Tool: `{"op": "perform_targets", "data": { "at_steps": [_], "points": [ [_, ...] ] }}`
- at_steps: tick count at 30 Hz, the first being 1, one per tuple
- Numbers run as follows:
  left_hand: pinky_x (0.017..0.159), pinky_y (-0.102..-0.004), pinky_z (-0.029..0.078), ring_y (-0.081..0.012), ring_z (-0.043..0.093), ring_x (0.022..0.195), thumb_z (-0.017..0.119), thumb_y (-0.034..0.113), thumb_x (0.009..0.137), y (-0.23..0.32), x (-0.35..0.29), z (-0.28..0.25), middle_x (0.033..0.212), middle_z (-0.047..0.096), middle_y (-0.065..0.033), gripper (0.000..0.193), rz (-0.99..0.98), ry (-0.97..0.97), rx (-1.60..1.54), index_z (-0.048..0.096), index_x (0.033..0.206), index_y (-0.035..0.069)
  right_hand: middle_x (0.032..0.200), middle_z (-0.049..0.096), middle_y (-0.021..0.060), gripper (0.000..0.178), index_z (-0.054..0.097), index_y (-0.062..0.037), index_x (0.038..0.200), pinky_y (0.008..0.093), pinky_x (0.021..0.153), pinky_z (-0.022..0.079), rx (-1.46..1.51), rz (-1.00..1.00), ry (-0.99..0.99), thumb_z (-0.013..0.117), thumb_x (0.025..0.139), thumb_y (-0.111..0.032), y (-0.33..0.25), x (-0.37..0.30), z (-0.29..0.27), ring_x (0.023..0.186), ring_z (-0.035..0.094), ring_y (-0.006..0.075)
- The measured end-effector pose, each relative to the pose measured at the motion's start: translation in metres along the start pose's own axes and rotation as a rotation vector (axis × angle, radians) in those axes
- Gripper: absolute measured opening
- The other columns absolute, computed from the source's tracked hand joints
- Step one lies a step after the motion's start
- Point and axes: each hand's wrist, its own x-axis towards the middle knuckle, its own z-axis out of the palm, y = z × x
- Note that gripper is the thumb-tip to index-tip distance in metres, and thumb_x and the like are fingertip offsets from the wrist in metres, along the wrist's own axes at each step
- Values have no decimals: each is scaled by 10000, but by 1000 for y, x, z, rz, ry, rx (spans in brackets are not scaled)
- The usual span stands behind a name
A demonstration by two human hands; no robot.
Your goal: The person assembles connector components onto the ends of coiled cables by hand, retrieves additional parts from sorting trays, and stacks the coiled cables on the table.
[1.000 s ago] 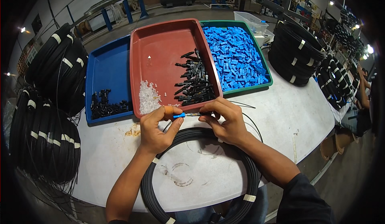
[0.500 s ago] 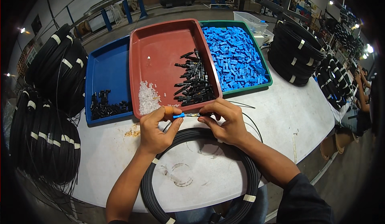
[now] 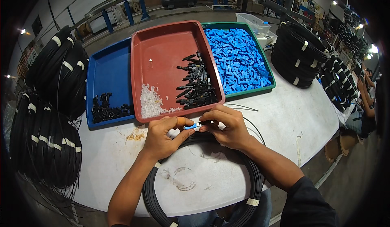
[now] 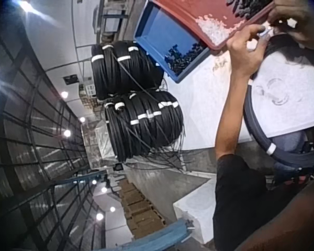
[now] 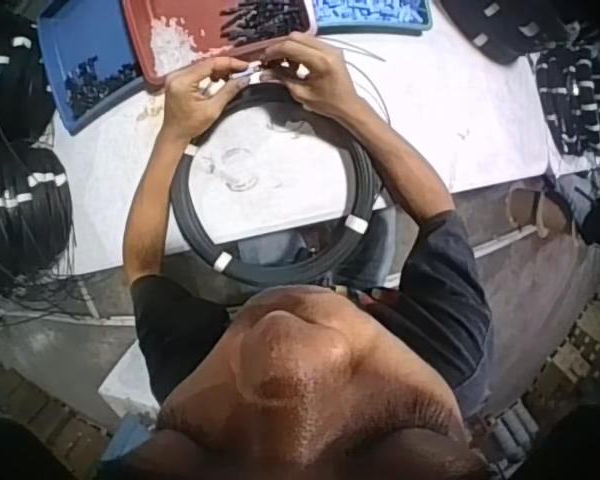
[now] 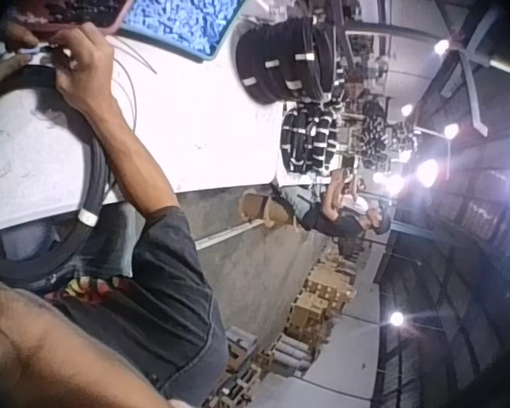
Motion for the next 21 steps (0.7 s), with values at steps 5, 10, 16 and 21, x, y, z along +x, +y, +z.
{"op": "perform_targets", "data": {
  "at_steps": [5,10,16,21],
  "points": [
    [681,-290,537,-177,703,738,855,53,789,0,-3,2,894,775,-103,192,31,39,43,782,963,16,890,688,78,281,673,-44,1003,344,627,511,-31,44,22,853,811,-143,7,-6,4,731,654,225],
    [748,-275,552,-166,717,784,839,63,813,1,1,0,941,775,-104,230,117,89,95,753,1019,8,892,688,101,303,645,-33,972,367,691,527,-26,87,-51,854,817,-188,1,-3,1,785,681,270],
    [875,-326,568,-193,747,939,828,34,822,-11,-4,-2,1033,770,-115,354,116,63,67,671,1139,14,916,680,106,210,639,-28,977,398,748,516,-42,77,-53,789,833,-52,-7,-1,0,856,668,290],
    [877,-308,578,-183,751,947,810,-10,829,-4,0,3,1003,769,-119,325,-14,109,-26,669,1121,-1,939,654,101,251,639,-35,1005,418,779,489,-148,-39,-48,718,786,60,2,-1,0,889,623,313]
  ]
}}
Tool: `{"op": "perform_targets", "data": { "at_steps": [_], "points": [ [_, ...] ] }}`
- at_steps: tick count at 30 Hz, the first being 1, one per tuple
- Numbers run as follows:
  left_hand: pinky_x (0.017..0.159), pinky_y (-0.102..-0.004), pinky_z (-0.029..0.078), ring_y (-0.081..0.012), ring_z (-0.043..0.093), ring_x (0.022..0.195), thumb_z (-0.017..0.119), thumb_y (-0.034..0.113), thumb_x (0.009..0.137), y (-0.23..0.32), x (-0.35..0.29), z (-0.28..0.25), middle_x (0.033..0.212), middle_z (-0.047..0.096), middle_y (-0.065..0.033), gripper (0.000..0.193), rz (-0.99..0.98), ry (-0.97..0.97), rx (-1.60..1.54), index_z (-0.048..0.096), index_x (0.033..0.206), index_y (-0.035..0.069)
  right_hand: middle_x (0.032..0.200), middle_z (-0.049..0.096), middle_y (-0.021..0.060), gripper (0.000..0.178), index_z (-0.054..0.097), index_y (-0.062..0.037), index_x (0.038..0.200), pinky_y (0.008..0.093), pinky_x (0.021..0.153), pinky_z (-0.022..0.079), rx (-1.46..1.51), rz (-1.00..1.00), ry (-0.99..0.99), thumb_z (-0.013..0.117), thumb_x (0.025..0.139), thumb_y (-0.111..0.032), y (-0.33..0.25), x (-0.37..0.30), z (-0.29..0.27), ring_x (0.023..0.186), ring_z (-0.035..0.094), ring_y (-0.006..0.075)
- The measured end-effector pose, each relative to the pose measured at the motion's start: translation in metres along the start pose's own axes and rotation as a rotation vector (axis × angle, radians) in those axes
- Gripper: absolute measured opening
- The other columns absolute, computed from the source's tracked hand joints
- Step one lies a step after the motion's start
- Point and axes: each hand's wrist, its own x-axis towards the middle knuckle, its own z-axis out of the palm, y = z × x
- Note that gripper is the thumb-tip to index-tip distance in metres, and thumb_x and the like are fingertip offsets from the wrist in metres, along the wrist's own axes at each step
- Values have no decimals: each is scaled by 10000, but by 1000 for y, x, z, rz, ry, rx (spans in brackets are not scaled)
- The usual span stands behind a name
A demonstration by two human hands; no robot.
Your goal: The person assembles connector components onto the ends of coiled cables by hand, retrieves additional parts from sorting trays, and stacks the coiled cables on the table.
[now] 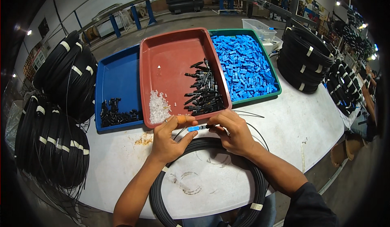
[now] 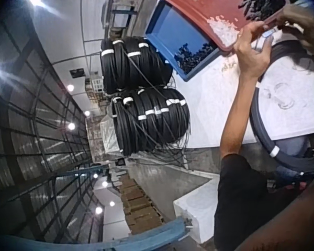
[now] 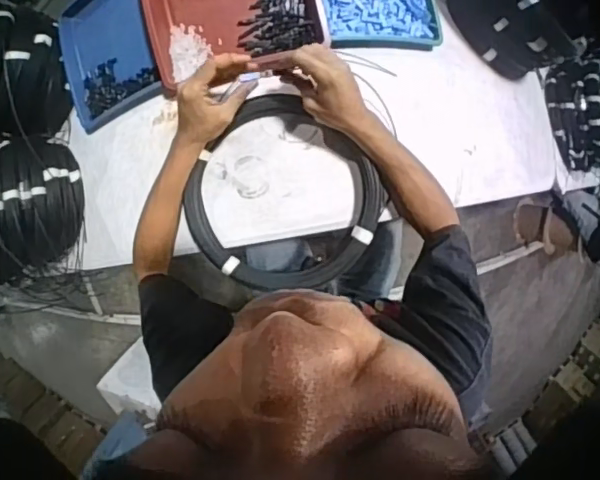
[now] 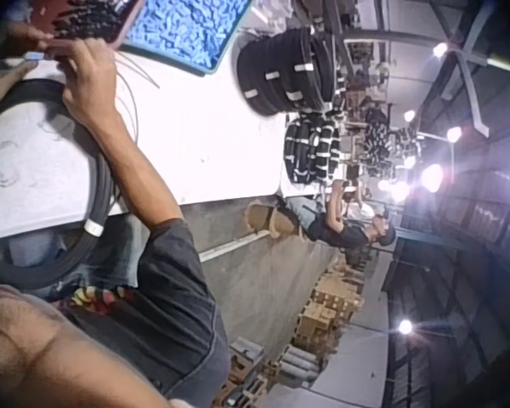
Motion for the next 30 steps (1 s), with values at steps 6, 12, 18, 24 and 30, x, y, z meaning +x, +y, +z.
{"op": "perform_targets", "data": {
  "at_steps": [6,12,18,24,30],
  "points": [
    [865,-308,585,-191,764,939,845,-25,787,-7,-4,-2,973,770,-126,335,110,5,78,670,1073,-9,939,649,105,260,629,-39,998,420,755,511,7,14,2,700,779,82,-2,-1,2,888,642,324],
    [839,-305,578,-191,763,896,874,28,757,-4,-6,-3,967,778,-99,342,64,21,-10,722,1064,30,931,681,118,279,661,-20,971,368,740,551,46,-3,-9,693,757,156,-4,0,0,867,700,298],
    [808,-279,617,-179,773,879,879,9,746,-3,-4,0,995,767,-100,361,35,-45,-113,715,1067,7,941,663,119,244,628,4,903,352,686,555,126,-122,-44,662,745,187,1,-2,0,817,681,266],
    [796,-282,618,-177,772,874,878,16,749,-4,-2,3,966,768,-98,359,22,-59,-132,714,1068,8,919,662,113,254,608,7,880,342,657,560,109,-141,-30,665,721,197,-2,0,0,796,676,252],
    [794,-272,599,-151,753,855,875,10,753,-4,-4,2,943,770,-95,352,78,-3,-82,713,1065,9,906,623,123,257,604,-9,921,400,709,541,129,-107,4,668,732,153,-2,-1,4,851,650,316]
  ]
}}
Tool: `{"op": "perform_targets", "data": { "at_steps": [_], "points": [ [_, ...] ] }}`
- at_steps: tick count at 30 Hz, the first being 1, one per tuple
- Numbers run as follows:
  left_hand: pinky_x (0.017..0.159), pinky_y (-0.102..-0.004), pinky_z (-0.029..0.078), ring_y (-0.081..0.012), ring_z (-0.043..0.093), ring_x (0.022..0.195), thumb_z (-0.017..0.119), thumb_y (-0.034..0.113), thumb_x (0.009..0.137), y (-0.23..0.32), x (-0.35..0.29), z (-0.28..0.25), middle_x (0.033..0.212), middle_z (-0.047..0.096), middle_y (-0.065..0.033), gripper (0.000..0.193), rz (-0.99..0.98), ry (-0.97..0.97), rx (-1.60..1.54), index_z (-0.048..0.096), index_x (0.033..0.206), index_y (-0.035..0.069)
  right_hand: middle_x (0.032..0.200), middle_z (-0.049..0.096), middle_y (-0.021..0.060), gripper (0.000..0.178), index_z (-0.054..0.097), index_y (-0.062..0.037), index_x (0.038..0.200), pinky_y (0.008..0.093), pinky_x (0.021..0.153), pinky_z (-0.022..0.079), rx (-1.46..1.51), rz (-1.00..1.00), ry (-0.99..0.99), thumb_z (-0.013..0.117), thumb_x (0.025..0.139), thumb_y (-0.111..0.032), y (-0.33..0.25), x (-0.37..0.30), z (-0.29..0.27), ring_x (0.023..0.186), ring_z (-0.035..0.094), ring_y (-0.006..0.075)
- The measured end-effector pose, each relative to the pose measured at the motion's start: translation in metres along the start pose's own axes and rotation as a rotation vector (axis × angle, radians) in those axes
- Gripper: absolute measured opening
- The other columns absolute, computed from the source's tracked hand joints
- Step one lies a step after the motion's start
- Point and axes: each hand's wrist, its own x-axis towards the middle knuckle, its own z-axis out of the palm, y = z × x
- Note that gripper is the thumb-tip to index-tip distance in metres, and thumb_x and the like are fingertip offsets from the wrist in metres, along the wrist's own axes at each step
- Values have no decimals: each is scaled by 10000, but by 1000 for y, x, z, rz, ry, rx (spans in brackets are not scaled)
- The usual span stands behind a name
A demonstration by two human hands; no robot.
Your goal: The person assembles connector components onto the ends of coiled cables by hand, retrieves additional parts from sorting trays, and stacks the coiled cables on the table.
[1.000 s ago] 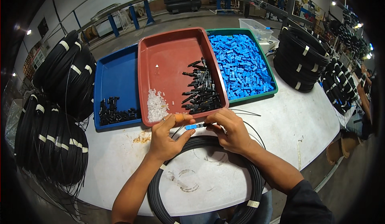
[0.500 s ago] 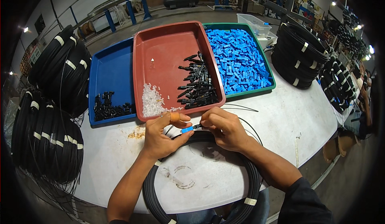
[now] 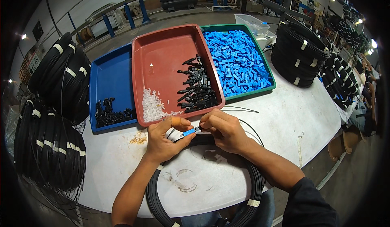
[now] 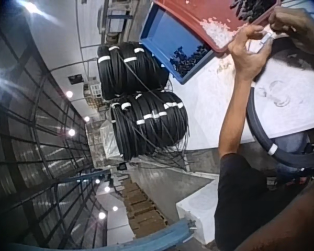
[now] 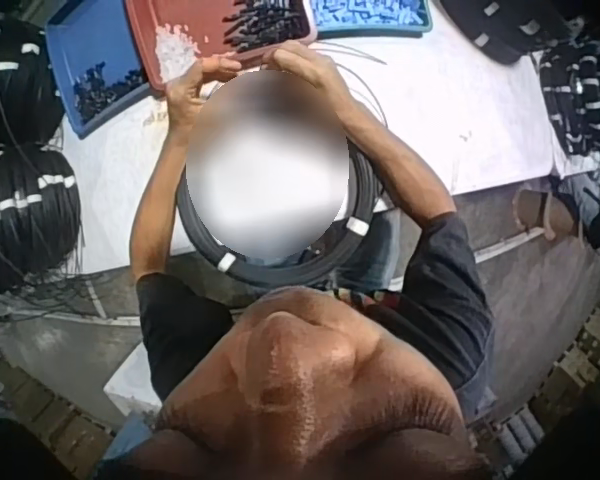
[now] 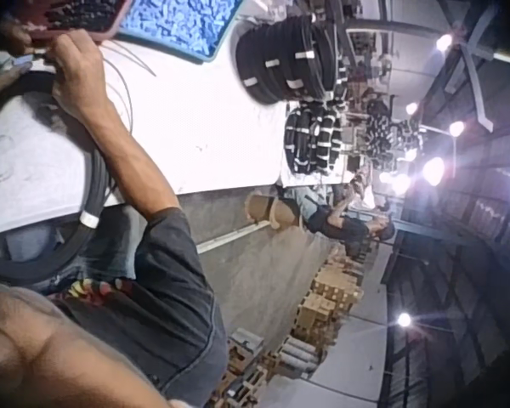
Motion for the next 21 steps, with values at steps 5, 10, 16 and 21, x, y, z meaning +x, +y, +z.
{"op": "perform_targets", "data": {
  "at_steps": [5,10,16,21],
  "points": [
    [740,-275,572,-155,731,803,873,3,751,-5,1,0,916,771,-91,252,22,23,-56,747,969,19,908,627,117,237,614,-19,940,402,723,541,-81,-15,22,682,760,121,-2,-1,-1,851,648,305],
    [694,-282,544,-174,717,762,874,28,757,1,5,-2,880,774,-93,205,40,-36,61,781,940,22,905,633,108,254,623,-15,966,388,722,541,-131,-23,20,692,756,108,-4,1,-2,850,646,297],
    [678,-298,550,-184,723,732,868,14,750,7,5,1,872,785,-110,214,33,-82,76,800,953,19,909,644,109,309,629,-6,983,388,712,540,-177,-98,12,686,703,110,-5,3,-2,842,649,296],
    [669,-299,547,-181,726,719,859,-13,741,6,4,2,841,782,-104,176,140,-52,65,794,904,10,904,647,118,314,631,-1,988,394,701,539,-188,-130,1,685,694,96,-8,2,-2,818,650,300]
  ]
}}
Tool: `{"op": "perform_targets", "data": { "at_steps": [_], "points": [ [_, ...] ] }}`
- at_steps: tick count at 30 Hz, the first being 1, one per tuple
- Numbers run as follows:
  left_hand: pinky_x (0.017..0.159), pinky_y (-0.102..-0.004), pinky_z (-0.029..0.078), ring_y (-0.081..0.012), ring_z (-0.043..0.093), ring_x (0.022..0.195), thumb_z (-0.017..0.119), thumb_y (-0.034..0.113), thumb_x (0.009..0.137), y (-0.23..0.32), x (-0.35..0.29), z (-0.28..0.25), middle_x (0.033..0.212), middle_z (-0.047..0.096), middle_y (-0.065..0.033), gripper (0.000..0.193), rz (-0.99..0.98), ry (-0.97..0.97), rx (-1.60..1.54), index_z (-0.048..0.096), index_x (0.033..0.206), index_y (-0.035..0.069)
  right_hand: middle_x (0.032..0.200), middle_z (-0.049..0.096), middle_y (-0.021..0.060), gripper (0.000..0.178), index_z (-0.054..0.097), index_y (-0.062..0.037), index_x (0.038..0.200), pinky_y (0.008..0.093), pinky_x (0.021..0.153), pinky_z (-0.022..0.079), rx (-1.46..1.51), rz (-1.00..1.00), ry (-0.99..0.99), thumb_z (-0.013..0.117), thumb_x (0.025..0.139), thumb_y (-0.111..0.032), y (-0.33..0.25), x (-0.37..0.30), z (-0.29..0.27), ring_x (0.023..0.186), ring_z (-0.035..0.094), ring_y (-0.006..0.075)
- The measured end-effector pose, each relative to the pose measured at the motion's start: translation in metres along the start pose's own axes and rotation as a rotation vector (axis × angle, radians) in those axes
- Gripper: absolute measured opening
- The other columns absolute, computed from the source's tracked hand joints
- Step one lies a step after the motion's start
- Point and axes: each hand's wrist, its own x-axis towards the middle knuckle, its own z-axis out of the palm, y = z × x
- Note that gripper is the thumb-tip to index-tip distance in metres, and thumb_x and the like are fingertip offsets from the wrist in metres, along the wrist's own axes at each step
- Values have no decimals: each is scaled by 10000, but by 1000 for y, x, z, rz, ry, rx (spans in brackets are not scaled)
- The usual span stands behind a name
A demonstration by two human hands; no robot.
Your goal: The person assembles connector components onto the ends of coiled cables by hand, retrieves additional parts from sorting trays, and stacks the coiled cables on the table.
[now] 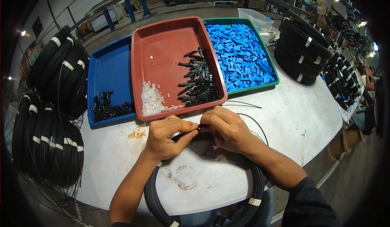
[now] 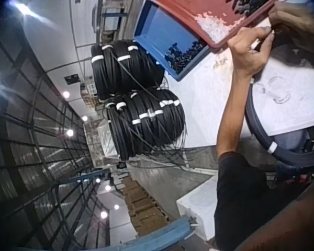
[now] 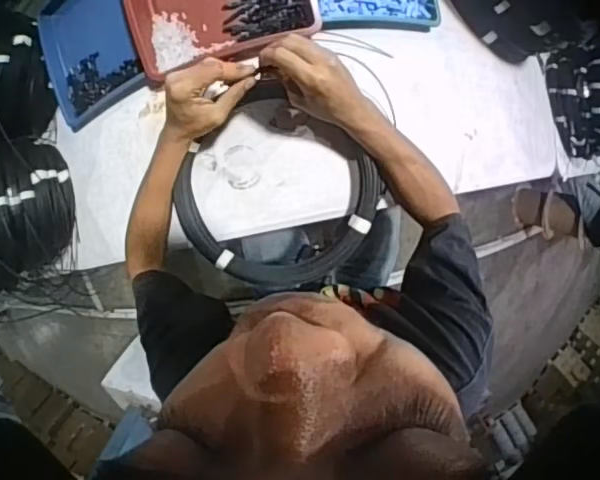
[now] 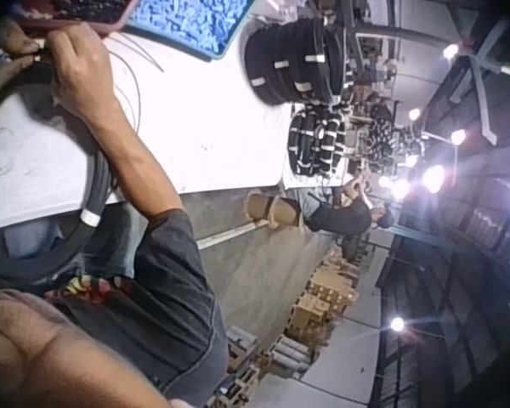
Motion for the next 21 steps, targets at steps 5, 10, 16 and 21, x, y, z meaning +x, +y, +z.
{"op": "perform_targets", "data": {
  "at_steps": [5,10,16,21],
  "points": [
    [664,-291,537,-180,719,688,850,-30,737,1,4,0,832,780,-99,134,135,-21,82,775,838,15,920,657,138,232,626,-3,1005,421,708,537,71,117,-123,705,793,52,3,-5,2,824,660,336],
    [667,-289,530,-183,710,667,852,-22,739,0,2,-1,823,778,-87,125,88,-18,109,766,816,23,957,674,125,242,639,-14,1009,417,711,543,173,215,-125,743,799,48,-3,0,0,836,674,326],
    [671,-285,529,-182,715,676,857,-15,739,-2,2,-1,823,778,-87,128,127,-47,109,768,820,29,1012,700,108,306,663,-22,1058,383,758,573,102,148,-120,787,785,35,7,-6,1,902,709,298],
    [632,-291,516,-172,688,633,858,-52,722,-3,3,0,829,780,-96,172,160,-25,100,773,850,25,1036,703,118,336,670,-20,1060,376,774,581,130,123,-99,791,756,56,5,-5,3,923,713,301]
  ]
}}
